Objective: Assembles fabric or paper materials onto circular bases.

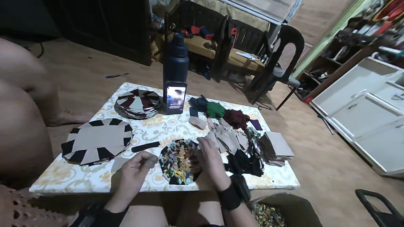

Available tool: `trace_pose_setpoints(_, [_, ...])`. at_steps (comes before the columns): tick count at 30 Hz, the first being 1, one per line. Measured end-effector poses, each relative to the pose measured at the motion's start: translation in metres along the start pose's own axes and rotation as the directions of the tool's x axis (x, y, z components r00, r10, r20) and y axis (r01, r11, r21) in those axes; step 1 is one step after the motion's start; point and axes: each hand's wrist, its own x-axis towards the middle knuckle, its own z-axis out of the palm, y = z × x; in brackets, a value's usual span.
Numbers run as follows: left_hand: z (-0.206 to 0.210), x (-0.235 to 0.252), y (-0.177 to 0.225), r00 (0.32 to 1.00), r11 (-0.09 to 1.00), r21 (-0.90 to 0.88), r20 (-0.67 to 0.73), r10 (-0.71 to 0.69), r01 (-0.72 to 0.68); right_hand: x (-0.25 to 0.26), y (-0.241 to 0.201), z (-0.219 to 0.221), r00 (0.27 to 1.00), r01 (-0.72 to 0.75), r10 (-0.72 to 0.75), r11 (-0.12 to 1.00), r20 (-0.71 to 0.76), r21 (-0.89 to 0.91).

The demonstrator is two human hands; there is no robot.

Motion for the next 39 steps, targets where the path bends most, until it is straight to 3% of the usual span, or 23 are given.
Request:
trace_pose_setpoints(4, [-0.008, 0.0, -0.003, 0.999, 0.997, -0.07, -0.021, -0.034, 0.032, 0.009, 0.042, -0.022, 0.986, -0.124, 0.138, 0.982, 0.092, -0.144])
trace_pose_setpoints(11, [-0.008, 0.0, -0.005, 1.0, 1.0, -0.021, 0.016, 0.012, -0.011, 0.017, 0.049, -0.023, 0.998, -0.049, 0.057, 0.976, 0.029, -0.213])
trace_pose_setpoints(17, [-0.01, 0.0, -0.007, 0.999, 1.0, 0.003, 0.032, 0.03, -0.03, 0.018, 0.071, -0.035, 0.979, -0.073, 0.1, 0.985, -0.176, 0.153])
trace_pose_setpoints(21, [-0.009, -0.001, -0.006, 0.999, 0.999, 0.032, 0.035, 0.039, -0.041, 0.012, 0.074, -0.048, 0.933, -0.173, 0.297, 0.865, -0.203, 0.471])
trace_pose_setpoints(25, [-0.009, -0.002, -0.007, 0.997, 0.997, 0.033, 0.037, 0.063, -0.065, 0.008, 0.08, -0.055, 0.911, -0.2, 0.366, 0.793, -0.189, 0.575])
trace_pose_setpoints(28, [-0.009, -0.002, -0.008, 0.995, 0.996, 0.038, 0.045, 0.084, -0.085, 0.007, 0.083, -0.058, 0.911, -0.245, 0.375, 0.827, -0.172, 0.506])
trace_pose_setpoints(30, [-0.008, -0.001, -0.008, 0.995, 0.995, 0.035, 0.043, 0.091, -0.093, 0.006, 0.084, -0.059, 0.921, -0.258, 0.338, 0.902, -0.195, 0.348])
trace_pose_setpoints(33, [-0.008, -0.001, -0.008, 0.995, 0.994, 0.034, 0.033, 0.099, -0.1, 0.003, 0.08, -0.057, 0.924, -0.196, 0.191, 0.98, -0.332, 0.019])
trace_pose_setpoints(35, [-0.008, -0.002, -0.008, 0.996, 0.996, 0.018, 0.032, 0.083, -0.084, 0.002, 0.071, -0.053, 0.927, -0.116, 0.088, 0.992, -0.365, -0.055])
trace_pose_setpoints(37, [-0.009, -0.003, -0.008, 0.999, 0.999, -0.036, 0.027, 0.041, -0.04, 0.001, 0.061, -0.044, 0.962, -0.001, -0.004, 1.0, -0.275, -0.02])
trace_pose_setpoints(39, [-0.01, -0.003, -0.009, 1.0, 0.997, -0.077, 0.014, 0.014, -0.013, 0.002, 0.054, -0.033, 0.996, 0.046, -0.041, 0.997, -0.081, 0.058])
